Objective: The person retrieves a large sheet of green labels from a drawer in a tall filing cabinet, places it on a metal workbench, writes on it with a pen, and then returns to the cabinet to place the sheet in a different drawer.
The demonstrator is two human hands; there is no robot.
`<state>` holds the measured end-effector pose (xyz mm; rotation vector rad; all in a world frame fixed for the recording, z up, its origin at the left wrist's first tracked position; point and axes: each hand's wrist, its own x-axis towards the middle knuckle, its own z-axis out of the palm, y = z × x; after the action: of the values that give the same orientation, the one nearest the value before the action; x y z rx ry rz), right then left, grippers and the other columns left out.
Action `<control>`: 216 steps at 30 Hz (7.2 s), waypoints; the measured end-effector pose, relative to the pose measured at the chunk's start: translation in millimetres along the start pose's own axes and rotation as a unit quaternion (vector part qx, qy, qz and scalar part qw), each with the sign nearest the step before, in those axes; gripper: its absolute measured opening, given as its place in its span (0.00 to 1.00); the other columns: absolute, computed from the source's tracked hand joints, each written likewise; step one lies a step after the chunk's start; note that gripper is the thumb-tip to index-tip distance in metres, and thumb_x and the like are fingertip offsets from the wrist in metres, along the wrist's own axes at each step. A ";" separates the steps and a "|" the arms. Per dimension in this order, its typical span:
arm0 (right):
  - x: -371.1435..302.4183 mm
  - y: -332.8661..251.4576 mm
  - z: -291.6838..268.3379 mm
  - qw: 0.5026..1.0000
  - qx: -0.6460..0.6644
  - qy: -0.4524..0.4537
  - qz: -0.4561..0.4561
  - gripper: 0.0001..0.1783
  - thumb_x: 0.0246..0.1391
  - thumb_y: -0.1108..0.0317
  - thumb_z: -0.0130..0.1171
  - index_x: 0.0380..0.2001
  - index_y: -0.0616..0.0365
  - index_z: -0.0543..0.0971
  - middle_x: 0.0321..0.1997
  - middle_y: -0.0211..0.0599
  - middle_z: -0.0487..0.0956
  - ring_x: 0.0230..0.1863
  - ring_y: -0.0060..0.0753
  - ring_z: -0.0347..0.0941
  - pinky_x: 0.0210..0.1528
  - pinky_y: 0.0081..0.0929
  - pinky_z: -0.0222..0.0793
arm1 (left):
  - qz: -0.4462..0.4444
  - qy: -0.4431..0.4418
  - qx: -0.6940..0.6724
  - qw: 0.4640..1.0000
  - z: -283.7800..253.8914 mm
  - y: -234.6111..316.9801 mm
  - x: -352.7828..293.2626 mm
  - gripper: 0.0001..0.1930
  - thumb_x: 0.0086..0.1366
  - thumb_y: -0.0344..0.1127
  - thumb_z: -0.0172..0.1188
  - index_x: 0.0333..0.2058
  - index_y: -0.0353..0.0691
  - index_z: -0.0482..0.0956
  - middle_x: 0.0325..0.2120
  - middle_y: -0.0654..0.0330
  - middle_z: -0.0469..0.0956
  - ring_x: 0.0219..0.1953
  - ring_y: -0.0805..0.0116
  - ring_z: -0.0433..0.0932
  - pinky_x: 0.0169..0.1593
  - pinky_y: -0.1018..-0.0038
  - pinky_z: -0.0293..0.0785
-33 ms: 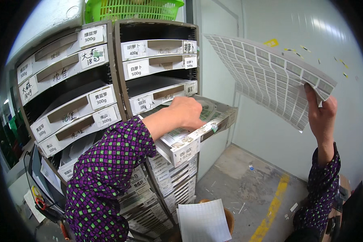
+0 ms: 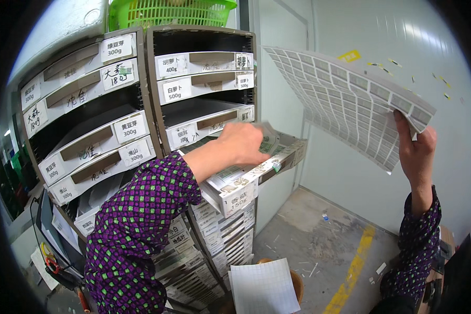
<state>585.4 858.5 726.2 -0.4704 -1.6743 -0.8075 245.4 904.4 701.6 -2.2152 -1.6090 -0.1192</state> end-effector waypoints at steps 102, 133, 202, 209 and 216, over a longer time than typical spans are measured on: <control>12.5 -57.7 204.0 0.647 0.330 -0.681 0.098 0.25 0.64 0.45 0.47 0.51 0.51 0.80 0.46 0.41 0.81 0.49 0.39 0.75 0.53 0.31 0.67 | 0.013 -0.033 -0.072 0.997 20.0 -62.3 -17.2 0.11 0.55 0.39 0.59 0.36 0.47 0.84 0.32 0.55 0.83 0.38 0.55 0.81 0.45 0.64 0.76; -285.9 -200.4 248.9 0.866 0.337 -0.312 0.197 0.34 0.56 0.50 0.60 0.62 0.54 0.67 0.54 0.51 0.75 0.50 0.51 0.75 0.49 0.40 0.72 | -0.406 -0.129 -0.476 0.769 311.6 119.9 -377.6 0.24 0.59 0.50 0.64 0.47 0.38 0.77 0.37 0.52 0.81 0.36 0.57 0.80 0.41 0.66 0.76; -15.8 -1286.8 141.5 0.600 0.581 -0.472 -0.283 0.15 0.51 0.62 0.56 0.24 0.65 0.81 0.22 0.46 0.81 0.19 0.44 0.78 0.28 0.37 0.77 | -0.776 0.412 -0.010 0.478 -138.0 75.7 -1180.8 0.02 0.62 0.24 0.60 0.30 0.30 0.78 0.21 0.68 0.73 0.26 0.81 0.67 0.29 0.80 0.64; 7.4 -1269.1 126.9 0.423 0.578 -0.697 0.017 0.12 0.43 0.78 0.56 0.34 0.72 0.74 0.18 0.41 0.77 0.14 0.30 0.74 0.16 0.26 0.71 | -0.680 0.534 -0.287 0.413 -108.3 -77.1 -1295.9 0.11 0.61 0.26 0.61 0.42 0.30 0.80 0.34 0.63 0.80 0.33 0.76 0.75 0.39 0.77 0.71; -2.7 -1242.0 100.7 0.480 0.518 -0.676 0.212 0.15 0.55 0.67 0.57 0.33 0.74 0.78 0.20 0.43 0.79 0.14 0.28 0.74 0.18 0.26 0.71 | -0.670 0.361 -0.502 0.411 -18.3 -188.4 -1388.2 0.11 0.65 0.30 0.57 0.44 0.31 0.80 0.34 0.64 0.80 0.30 0.78 0.75 0.34 0.79 0.70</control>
<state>-331.0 84.9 388.0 -0.5869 -2.7785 1.4812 -390.6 -295.4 356.6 -0.0836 -2.3234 -2.5015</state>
